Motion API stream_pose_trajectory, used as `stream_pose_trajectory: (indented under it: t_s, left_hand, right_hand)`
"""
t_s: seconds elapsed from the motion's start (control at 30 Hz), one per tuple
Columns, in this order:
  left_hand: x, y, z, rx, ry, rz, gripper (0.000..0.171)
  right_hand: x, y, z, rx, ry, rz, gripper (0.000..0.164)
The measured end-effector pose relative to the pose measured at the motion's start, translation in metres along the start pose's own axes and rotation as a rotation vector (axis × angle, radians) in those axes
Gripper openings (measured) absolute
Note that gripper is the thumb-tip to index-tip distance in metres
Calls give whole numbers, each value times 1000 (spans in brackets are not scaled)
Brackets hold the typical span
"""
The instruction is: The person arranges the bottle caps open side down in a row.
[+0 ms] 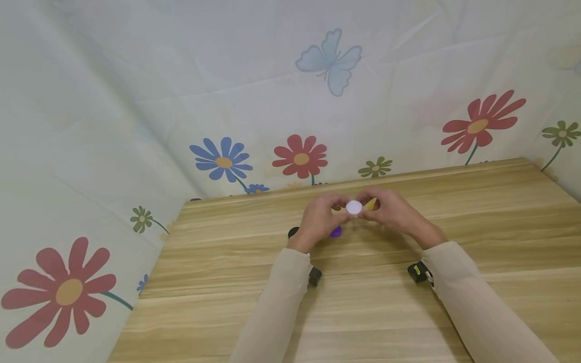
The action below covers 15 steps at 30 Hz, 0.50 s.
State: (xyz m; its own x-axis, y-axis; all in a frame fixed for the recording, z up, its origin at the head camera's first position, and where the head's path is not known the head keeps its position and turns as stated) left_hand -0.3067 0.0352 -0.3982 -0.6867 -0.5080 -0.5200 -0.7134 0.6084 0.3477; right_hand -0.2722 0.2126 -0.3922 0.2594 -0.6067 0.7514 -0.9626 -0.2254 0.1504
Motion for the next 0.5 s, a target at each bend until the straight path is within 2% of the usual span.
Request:
stream_pose_trajectory:
  t_s: [0.33, 0.5]
  left_hand:
    - [0, 1, 2, 35, -28, 7, 26]
    - [0, 0, 3, 53, -51, -10, 26]
  right_hand:
    - [0, 0, 2, 7, -38, 7, 23]
    - [-1, 0, 3, 18, -24, 12, 22]
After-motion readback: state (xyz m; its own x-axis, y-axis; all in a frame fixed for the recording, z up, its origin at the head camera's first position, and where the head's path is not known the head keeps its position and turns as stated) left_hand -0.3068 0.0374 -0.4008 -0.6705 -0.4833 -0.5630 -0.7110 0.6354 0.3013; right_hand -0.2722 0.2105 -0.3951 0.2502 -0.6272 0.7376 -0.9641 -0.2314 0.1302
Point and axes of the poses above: each hand's wrist, its own y-axis towards the middle knuckle, its own z-axis out of the palm, x = y × z, the point moved 5 cm from there along y, towards the middle knuckle, and after that the axes turned 5 degrees about z, right-handed, at the moved point
